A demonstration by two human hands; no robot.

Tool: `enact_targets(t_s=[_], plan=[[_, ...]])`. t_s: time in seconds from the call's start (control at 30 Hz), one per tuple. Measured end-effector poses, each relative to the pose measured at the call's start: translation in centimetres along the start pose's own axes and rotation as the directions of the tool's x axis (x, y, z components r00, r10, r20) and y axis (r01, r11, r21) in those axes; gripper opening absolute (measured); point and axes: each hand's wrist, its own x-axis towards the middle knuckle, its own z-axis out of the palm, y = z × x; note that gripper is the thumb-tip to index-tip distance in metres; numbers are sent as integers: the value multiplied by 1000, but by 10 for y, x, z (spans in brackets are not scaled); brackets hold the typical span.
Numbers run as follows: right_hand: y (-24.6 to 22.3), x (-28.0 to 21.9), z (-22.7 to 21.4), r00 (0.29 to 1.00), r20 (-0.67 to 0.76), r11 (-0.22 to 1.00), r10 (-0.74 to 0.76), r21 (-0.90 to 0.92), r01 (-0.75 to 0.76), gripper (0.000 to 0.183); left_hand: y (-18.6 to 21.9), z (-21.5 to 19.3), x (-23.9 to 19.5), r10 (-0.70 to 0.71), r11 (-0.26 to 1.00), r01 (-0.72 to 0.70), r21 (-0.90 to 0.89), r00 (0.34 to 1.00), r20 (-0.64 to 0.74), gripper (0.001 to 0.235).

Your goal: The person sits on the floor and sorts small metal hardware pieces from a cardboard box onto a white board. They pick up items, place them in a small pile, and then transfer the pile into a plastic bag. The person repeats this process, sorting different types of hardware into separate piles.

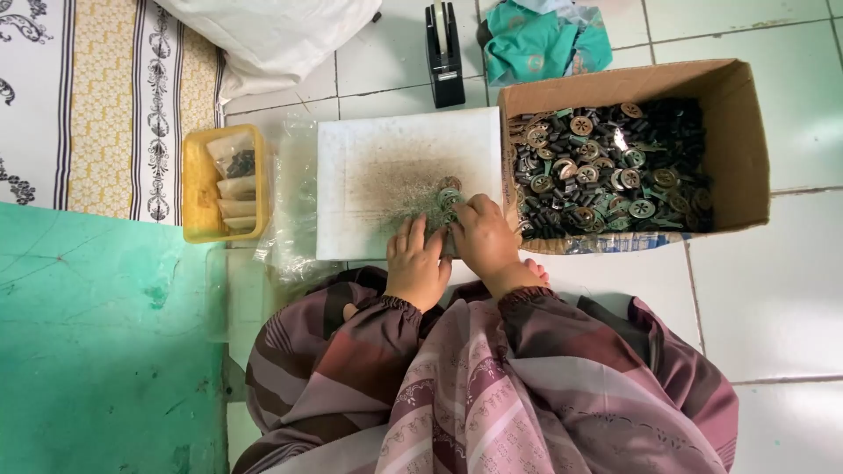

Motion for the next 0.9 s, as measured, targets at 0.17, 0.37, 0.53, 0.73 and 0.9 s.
enact_targets(t_s=[0.17, 0.37, 0.53, 0.73, 0.9], plan=[[4, -11, -39, 1000, -23, 997, -8, 82, 10, 27, 25, -17, 3, 54, 995, -59, -86, 997, -59, 42], [92, -42, -143, 989, -65, 991, 135, 18, -134, 31, 91, 16, 53, 272, 906, -364, -215, 891, -363, 36], [185, -61, -166, 935, -117, 940, 334, -33, -340, 26, 143, 74, 100, 347, 799, -451, -397, 886, -309, 36], [230, -34, -122, 911, 88, 891, 403, -266, -368, 24, 144, 106, 109, 426, 880, -408, -241, 905, 22, 45], [212, -9, -89, 682, 421, 800, 597, -379, -466, 47, 132, 111, 102, 492, 865, -478, -154, 868, 73, 65]])
